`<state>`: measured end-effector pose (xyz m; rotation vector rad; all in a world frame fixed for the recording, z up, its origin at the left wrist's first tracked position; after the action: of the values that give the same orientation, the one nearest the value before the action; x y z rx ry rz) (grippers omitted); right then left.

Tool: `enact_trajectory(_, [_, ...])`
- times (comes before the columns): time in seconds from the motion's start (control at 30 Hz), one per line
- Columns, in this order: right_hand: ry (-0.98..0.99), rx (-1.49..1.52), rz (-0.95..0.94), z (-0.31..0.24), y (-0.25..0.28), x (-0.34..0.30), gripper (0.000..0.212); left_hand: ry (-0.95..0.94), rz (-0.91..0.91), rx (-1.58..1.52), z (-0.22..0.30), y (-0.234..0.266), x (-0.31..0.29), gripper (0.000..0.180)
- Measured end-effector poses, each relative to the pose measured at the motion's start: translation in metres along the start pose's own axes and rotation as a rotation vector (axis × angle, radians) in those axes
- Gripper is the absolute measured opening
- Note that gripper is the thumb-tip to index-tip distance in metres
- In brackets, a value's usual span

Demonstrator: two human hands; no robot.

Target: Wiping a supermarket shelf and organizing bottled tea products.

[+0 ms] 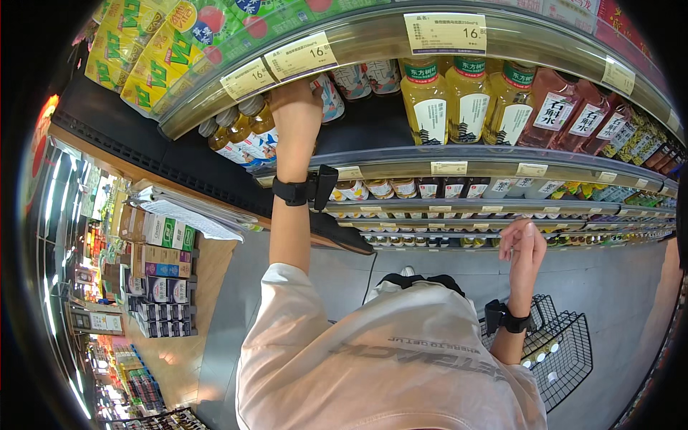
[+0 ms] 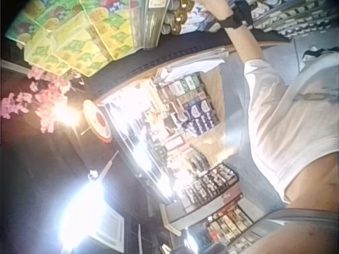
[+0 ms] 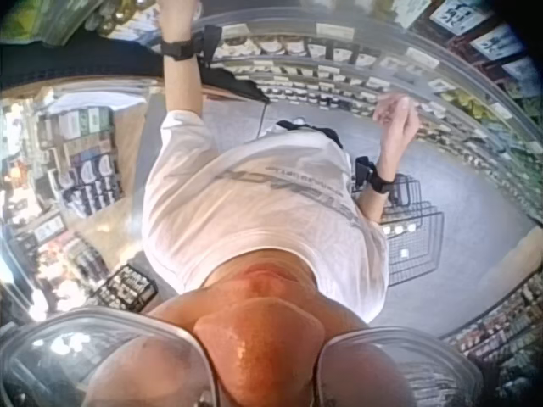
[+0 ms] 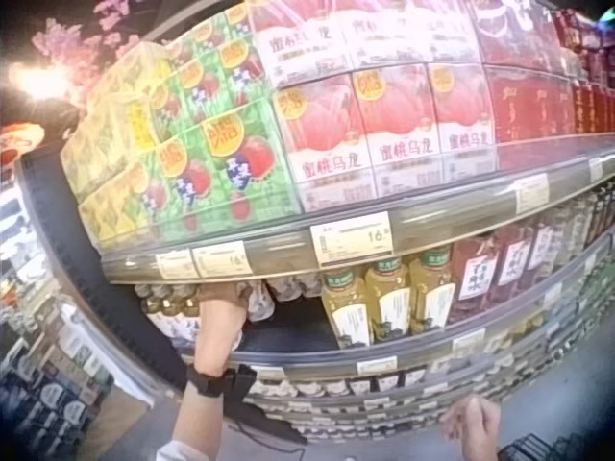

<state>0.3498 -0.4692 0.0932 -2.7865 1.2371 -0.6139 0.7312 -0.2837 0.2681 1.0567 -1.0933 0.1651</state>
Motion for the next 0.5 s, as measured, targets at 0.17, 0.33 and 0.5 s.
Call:
enact_trajectory(0.17, [-0.005, 0.001, -0.013, 0.000, -0.003, 0.000, 0.050, 0.046, -0.125, 0.098, -0.013, -0.021, 0.010, 0.054])
enact_trajectory(0.33, [-0.010, 0.002, -0.014, 0.001, -0.008, 0.001, 0.050, 0.139, -0.261, 0.189, -0.006, -0.028, 0.018, 0.052])
enact_trajectory(0.5, [-0.010, -0.004, -0.012, 0.002, -0.010, 0.000, 0.049, 0.064, -0.134, 0.263, -0.015, -0.049, 0.026, 0.051])
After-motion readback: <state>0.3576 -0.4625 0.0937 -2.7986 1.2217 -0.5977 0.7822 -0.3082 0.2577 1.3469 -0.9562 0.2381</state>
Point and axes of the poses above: each hand's wrist, its own x-axis towards the middle knuckle, its own y-axis out of the back of the hand, z = x × y, the point moved 7 cm from there along x, towards the middle knuckle, and after that the axes turned 9 degrees about y, right-handed, at the moved point
